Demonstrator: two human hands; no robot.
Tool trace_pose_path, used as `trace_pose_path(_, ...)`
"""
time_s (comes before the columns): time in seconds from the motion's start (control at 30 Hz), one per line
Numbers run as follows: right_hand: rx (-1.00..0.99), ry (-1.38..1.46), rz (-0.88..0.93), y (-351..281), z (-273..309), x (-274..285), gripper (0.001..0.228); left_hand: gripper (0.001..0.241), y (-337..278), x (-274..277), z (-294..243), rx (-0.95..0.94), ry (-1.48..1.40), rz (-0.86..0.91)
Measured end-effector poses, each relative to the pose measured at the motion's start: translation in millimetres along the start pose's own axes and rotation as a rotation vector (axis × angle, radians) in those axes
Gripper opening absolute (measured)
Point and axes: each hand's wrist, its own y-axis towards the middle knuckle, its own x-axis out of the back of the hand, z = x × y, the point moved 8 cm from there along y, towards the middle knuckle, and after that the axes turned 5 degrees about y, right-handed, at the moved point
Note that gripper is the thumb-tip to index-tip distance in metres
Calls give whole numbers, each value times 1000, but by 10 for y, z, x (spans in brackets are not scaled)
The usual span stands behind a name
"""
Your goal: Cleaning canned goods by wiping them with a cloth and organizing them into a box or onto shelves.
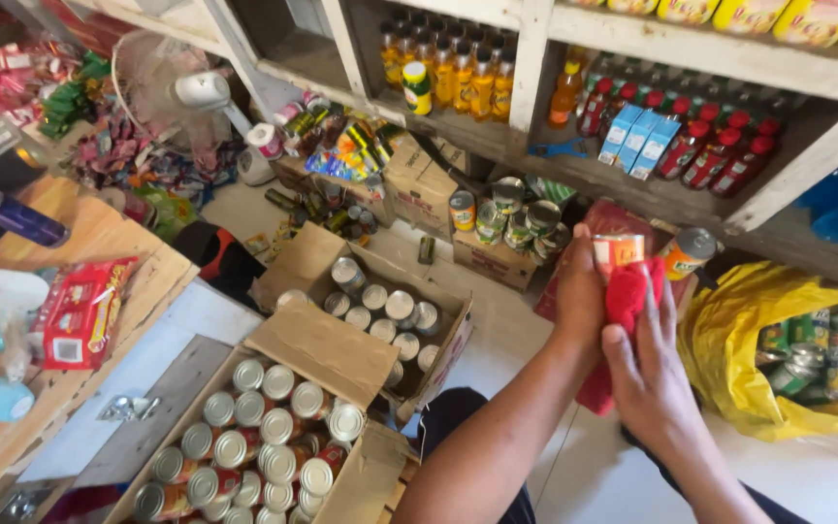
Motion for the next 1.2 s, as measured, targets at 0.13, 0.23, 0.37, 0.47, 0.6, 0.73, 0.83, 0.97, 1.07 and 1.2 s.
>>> trace_pose_path(0.13,-196,97,-21,92,-517,74,47,51,-56,-68,30,-135,-153,86)
trace_pose_path(0.23,-400,209,-65,115,-493,170,43,53,-52,-144,122,-105,-230,154)
trace_pose_path(0.37,-187,115,-57,38,-37,96,51,59,51,-62,168,-87,-116,76)
trace_pose_path(0.47,-14,-17,15,-59,164,-7,62,74,72,-9,4,-43,-36,16)
trace_pose_path(0.6,-257,18,-22,112,-114,100,70,71,-167,-107,-11,-11,-86,-30)
trace_pose_path(0.73,-521,71,-40,151,-220,185,73,59,62,-152,344,-24,-183,-21)
trace_pose_path(0.83,-512,40,-30,99,-26,151,73,61,114,-107,346,-26,-150,-39)
trace_pose_path(0.97,-156,29,46,88,379,42,68,73,24,-3,126,12,-63,-64)
trace_pose_path(1.07,-515,-21,16,104,18,125,72,63,-187,-91,-43,-20,-111,-66)
trace_pose_path(1.2,-463,68,-28,223,-137,182,66,66,-258,-123,-105,-69,-98,-21)
